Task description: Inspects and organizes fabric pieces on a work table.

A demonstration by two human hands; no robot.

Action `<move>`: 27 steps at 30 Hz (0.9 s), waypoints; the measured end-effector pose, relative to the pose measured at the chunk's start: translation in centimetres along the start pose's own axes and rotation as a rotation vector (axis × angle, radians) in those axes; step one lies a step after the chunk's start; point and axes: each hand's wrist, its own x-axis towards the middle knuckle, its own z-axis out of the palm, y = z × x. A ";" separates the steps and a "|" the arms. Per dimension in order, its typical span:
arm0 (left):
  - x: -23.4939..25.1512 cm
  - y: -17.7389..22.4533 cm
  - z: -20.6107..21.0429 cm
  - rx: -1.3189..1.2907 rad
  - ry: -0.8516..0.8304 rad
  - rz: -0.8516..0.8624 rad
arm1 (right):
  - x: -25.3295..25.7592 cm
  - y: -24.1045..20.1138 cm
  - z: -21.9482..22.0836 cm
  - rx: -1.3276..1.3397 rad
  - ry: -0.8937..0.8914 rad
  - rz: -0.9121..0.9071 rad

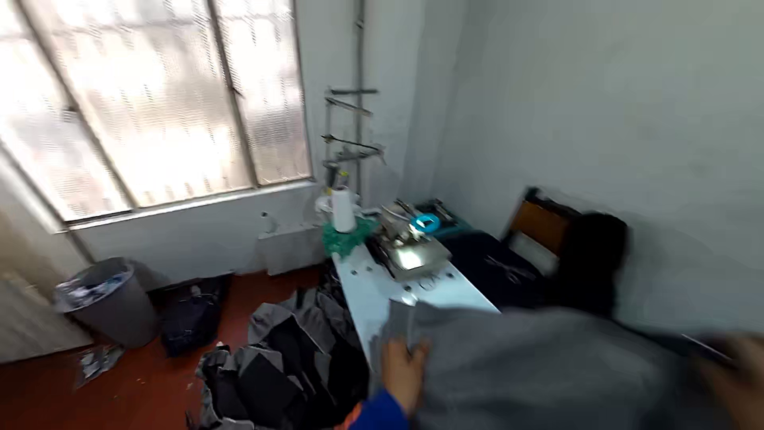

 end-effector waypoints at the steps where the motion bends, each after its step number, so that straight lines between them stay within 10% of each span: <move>1: 2.6 -1.2 2.1 0.174 -0.035 -0.057 | 0.4 4.0 5.9 0.111 0.030 0.100; 6: 8.1 -6.8 6.5 0.697 -0.197 -0.134 | -2.5 -0.9 17.8 0.241 -0.404 0.335; 12: 8.6 -17.7 0.9 0.320 -0.052 -0.334 | -9.3 -4.3 29.4 0.221 -0.746 0.210; 17: -2.0 -24.1 -2.6 0.726 -0.911 -0.572 | -6.7 -4.1 24.4 0.289 -0.923 0.203; 22: -6.3 -27.6 -5.1 0.719 -0.724 -0.618 | -7.9 -10.6 19.3 0.508 -0.922 -0.141; 27: -9.1 -22.2 -10.8 0.764 -0.669 -0.459 | -10.6 -19.4 20.2 0.212 -1.072 -0.225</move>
